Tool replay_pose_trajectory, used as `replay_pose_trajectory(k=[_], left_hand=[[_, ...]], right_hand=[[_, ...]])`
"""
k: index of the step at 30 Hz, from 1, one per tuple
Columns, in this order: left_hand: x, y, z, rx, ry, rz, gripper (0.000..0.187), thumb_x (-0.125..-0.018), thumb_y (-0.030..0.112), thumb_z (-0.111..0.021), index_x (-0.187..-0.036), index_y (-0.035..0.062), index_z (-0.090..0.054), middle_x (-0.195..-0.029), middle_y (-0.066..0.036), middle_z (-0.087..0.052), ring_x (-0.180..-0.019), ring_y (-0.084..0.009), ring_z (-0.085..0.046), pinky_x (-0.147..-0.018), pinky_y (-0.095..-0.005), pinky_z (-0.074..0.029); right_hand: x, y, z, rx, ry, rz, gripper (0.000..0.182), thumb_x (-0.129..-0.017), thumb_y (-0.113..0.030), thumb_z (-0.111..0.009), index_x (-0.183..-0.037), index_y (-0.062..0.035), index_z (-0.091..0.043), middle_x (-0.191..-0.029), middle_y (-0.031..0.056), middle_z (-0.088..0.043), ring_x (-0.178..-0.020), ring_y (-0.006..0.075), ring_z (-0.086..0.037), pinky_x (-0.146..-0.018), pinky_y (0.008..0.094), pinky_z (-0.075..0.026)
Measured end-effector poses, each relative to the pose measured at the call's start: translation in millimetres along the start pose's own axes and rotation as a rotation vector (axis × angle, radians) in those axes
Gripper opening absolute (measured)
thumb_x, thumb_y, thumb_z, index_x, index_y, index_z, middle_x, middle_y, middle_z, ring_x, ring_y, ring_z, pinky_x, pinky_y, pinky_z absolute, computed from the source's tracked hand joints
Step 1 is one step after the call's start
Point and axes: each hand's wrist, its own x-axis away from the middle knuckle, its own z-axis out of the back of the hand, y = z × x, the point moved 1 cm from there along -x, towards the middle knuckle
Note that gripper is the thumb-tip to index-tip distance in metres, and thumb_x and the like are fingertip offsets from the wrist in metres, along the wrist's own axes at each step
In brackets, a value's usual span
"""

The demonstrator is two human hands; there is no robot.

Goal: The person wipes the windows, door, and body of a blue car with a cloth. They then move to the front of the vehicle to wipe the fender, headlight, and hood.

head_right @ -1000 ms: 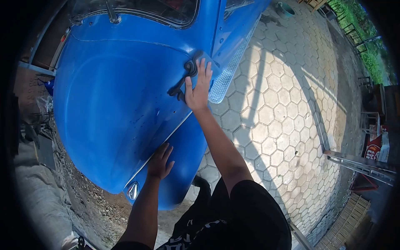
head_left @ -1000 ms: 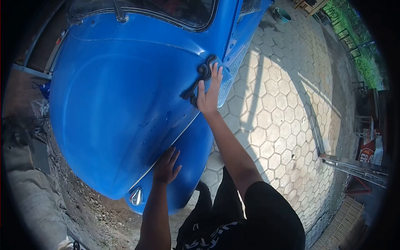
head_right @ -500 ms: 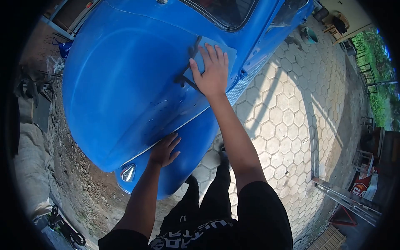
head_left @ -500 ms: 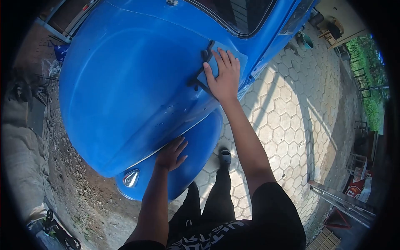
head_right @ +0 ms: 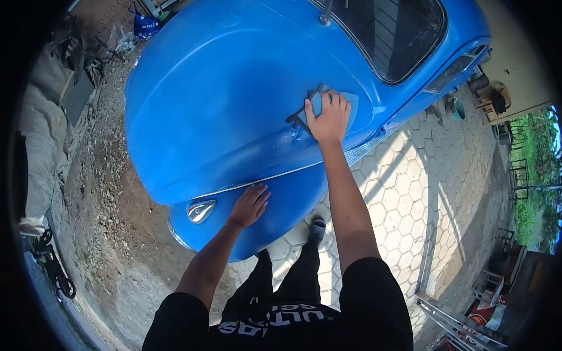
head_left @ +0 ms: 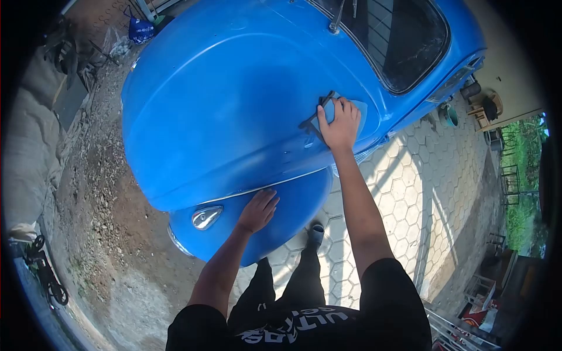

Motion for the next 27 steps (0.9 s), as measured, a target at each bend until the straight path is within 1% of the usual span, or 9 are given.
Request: replay_pose_trajectory(k=[3, 8, 11, 14, 18, 21, 22, 25, 27], left_hand=[[81.4, 6.9, 23.2, -0.094, 0.097, 0.168, 0.045, -0.097, 0.026, -0.071, -0.138, 0.0069, -0.064, -0.153, -0.018, -0.054, -0.145, -0.0374, -0.050, -0.124, -0.0577, -0.035], [190.5, -4.8, 47.6, -0.262, 0.353, 0.497, 0.062, -0.094, 0.032, -0.074, -0.148, 0.0080, -0.054, -0.159, -0.025, -0.045, -0.150, -0.0467, -0.042, -0.125, -0.0650, -0.029], [199.3, -33.6, 60.0, -0.288, 0.508, 0.745, 0.074, -0.095, 0.033, -0.073, -0.154, 0.0038, -0.040, -0.162, -0.031, -0.037, -0.152, -0.0534, -0.034, -0.126, -0.0670, -0.021], [198.5, -54.0, 53.3, -0.158, 0.479, 0.859, 0.085, -0.095, 0.042, -0.071, -0.158, 0.0002, -0.032, -0.165, -0.031, -0.032, -0.153, -0.0528, -0.030, -0.127, -0.0660, -0.019], [206.2, -58.9, 38.7, -0.098, 0.520, 0.815, 0.092, -0.094, 0.051, -0.066, -0.159, -0.0026, -0.030, -0.165, -0.031, -0.033, -0.153, -0.0524, -0.030, -0.128, -0.0643, -0.020], [207.4, -60.1, 40.7, -0.064, 0.521, 0.807, 0.091, -0.094, 0.051, -0.066, -0.159, -0.0030, -0.031, -0.165, -0.031, -0.033, -0.154, -0.0526, -0.030, -0.128, -0.0644, -0.020], [208.8, -61.0, 39.2, -0.080, 0.510, 0.825, 0.090, -0.094, 0.052, -0.065, -0.158, -0.0013, -0.032, -0.164, -0.031, -0.033, -0.152, -0.0527, -0.032, -0.127, -0.0628, -0.023], [210.1, -61.5, 36.7, -0.020, 0.518, 0.863, 0.089, -0.093, 0.052, -0.066, -0.158, 0.0006, -0.033, -0.164, -0.031, -0.034, -0.150, -0.0529, -0.034, -0.125, -0.0609, -0.027], [209.6, -60.6, 38.1, -0.014, 0.509, 0.885, 0.086, -0.093, 0.050, -0.066, -0.157, 0.0016, -0.035, -0.163, -0.031, -0.035, -0.149, -0.0526, -0.036, -0.123, -0.0591, -0.030]], right_hand=[[22.2, -18.7, -5.5, 0.032, -0.013, 0.077, 0.050, -0.096, -0.046, -0.070, -0.122, -0.0037, -0.071, -0.134, 0.0136, -0.064, -0.127, 0.0355, -0.054, -0.114, 0.0517, -0.036], [96.4, -92.5, -24.0, -0.059, 0.008, 0.263, 0.046, -0.088, -0.049, -0.076, -0.111, -0.0089, -0.072, -0.123, 0.0086, -0.064, -0.121, 0.0331, -0.053, -0.109, 0.0574, -0.037], [110.6, -129.9, -27.5, -0.051, -0.051, 0.358, 0.045, -0.089, -0.049, -0.075, -0.111, -0.0099, -0.072, -0.123, 0.0083, -0.064, -0.120, 0.0329, -0.053, -0.109, 0.0565, -0.038], [127.6, -167.8, -31.8, -0.079, -0.088, 0.439, 0.044, -0.089, -0.050, -0.075, -0.111, -0.0118, -0.073, -0.123, 0.0075, -0.064, -0.119, 0.0320, -0.053, -0.109, 0.0557, -0.038], [149.7, -215.0, -40.8, -0.083, -0.159, 0.504, 0.042, -0.089, -0.051, -0.075, -0.112, -0.0164, -0.074, -0.123, 0.0046, -0.064, -0.120, 0.0299, -0.053, -0.110, 0.0554, -0.038], [173.8, -253.2, -50.5, -0.071, -0.202, 0.585, 0.042, -0.088, -0.053, -0.074, -0.112, -0.0186, -0.074, -0.124, 0.0033, -0.064, -0.121, 0.0292, -0.053, -0.113, 0.0551, -0.036], [185.2, -265.3, -54.3, -0.079, -0.256, 0.612, 0.049, -0.085, -0.052, -0.078, -0.122, -0.0216, -0.069, -0.129, 0.0015, -0.062, -0.125, 0.0278, -0.054, -0.116, 0.0545, -0.035], [221.5, -300.0, -70.2, -0.113, -0.328, 0.861, 0.063, -0.081, -0.052, -0.082, -0.133, -0.0242, -0.062, -0.134, -0.0004, -0.059, -0.130, 0.0261, -0.053, -0.119, 0.0535, -0.035], [231.2, -307.9, -75.4, -0.103, -0.343, 0.847, 0.071, -0.079, -0.048, -0.086, -0.140, -0.0265, -0.056, -0.143, -0.0021, -0.056, -0.140, 0.0253, -0.049, -0.121, 0.0530, -0.033]])
